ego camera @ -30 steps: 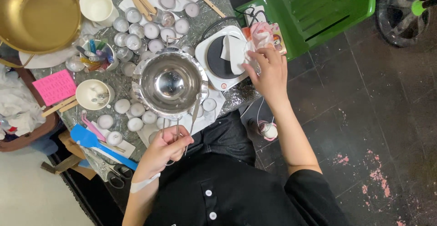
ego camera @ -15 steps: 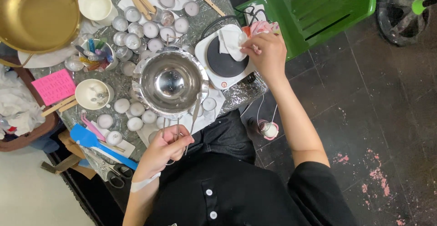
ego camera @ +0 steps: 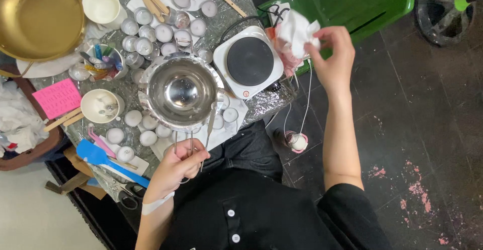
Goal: The person stirs melted wax in a metal melting pitcher set on a small hot plate, using a blue spatula and a wooden stick. They reposition the pitcher on the hot plate, scrape wax from its sides, and monitor the melting wax while many tealight candle cups wait on the work table.
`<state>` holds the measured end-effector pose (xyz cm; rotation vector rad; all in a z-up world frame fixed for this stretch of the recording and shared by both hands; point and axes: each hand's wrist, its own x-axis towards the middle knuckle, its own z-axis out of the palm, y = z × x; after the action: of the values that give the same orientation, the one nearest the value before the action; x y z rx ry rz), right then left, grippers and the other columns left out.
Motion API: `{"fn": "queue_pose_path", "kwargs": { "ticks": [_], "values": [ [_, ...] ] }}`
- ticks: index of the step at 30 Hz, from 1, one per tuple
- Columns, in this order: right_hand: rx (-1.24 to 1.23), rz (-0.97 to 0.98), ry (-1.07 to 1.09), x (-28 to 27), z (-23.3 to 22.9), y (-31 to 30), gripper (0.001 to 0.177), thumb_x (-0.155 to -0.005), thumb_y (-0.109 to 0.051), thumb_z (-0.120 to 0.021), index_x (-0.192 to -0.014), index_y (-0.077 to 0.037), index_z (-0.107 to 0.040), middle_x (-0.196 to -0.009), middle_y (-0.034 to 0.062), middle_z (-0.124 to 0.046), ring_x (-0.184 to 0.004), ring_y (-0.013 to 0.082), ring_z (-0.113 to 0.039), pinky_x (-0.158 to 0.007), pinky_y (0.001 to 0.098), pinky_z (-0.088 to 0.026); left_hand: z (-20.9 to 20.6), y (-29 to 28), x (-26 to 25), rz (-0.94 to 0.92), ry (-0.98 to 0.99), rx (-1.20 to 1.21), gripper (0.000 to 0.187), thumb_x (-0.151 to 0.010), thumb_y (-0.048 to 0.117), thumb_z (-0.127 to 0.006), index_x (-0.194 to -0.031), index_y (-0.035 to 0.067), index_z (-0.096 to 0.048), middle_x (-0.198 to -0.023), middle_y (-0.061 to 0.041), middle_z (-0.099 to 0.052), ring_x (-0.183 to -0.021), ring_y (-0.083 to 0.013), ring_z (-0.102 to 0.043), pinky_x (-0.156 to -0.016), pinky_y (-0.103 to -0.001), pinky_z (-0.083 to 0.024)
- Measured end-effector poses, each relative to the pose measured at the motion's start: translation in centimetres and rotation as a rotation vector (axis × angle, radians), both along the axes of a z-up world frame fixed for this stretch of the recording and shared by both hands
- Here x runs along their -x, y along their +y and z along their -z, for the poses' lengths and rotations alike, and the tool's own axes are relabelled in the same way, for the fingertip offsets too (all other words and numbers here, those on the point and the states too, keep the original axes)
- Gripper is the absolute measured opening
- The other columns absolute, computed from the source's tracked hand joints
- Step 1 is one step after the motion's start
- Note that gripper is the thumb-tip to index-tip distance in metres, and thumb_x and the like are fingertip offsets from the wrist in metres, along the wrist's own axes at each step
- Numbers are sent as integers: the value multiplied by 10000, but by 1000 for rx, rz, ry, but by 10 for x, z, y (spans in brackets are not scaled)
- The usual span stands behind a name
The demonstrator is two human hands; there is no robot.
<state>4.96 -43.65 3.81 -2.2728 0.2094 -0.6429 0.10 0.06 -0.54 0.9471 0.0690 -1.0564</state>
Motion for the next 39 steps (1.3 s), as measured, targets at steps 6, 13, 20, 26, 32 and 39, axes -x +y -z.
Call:
{"fn": "queue_pose_path", "kwargs": {
  "ticks": [6,13,20,26,32,39],
  "values": [
    [435,-217,9,8,4,49,352,-751,62,-788,-1077,-52,-721,-1138,113,-697,-1095,351,-675,-964,410,-523,-2,-5,-1,14,-4,2,106,-983,67,-642,-917,-6,-603,-551,87,-338,-433,-32,-244,-421,-260,-165],
    [430,-390,33,-30,31,41,217,-830,19,-788,-1009,-101,-763,-945,51,-724,-983,243,-669,-902,391,-498,-2,-3,4,-7,-9,-18,106,-976,62,-645,-908,-5,-599,-556,85,-342,-432,-33,-241,-418,-257,-158],
    [373,-357,15,-68,29,41,149,-767,-137,-887,-895,-177,-821,-850,10,-725,-848,207,-608,-808,370,-381,-3,-4,4,10,1,-34,109,-975,62,-645,-905,-8,-598,-565,81,-353,-435,-30,-242,-417,-254,-156],
    [203,-322,-41,-80,33,25,163,-811,-116,-911,-951,-140,-832,-837,23,-718,-855,196,-622,-798,349,-463,-1,-14,1,18,-20,-18,102,-979,69,-643,-919,-8,-611,-572,69,-391,-439,-32,-261,-417,-248,-165],
    [-23,-169,168,-33,15,26,157,-831,-88,-864,-974,-103,-803,-910,22,-751,-816,146,-677,-760,291,-535,5,-27,-8,67,10,9,84,-977,63,-651,-931,5,-610,-606,64,-443,-439,-19,-280,-412,-241,-175],
    [67,-325,40,-51,47,41,189,-793,-7,-820,-961,-90,-794,-911,59,-745,-870,189,-694,-782,321,-533,-5,-33,-9,116,-20,-23,70,-960,55,-669,-926,20,-619,-609,67,-456,-439,-17,-301,-408,-246,-193]
  ]
}}
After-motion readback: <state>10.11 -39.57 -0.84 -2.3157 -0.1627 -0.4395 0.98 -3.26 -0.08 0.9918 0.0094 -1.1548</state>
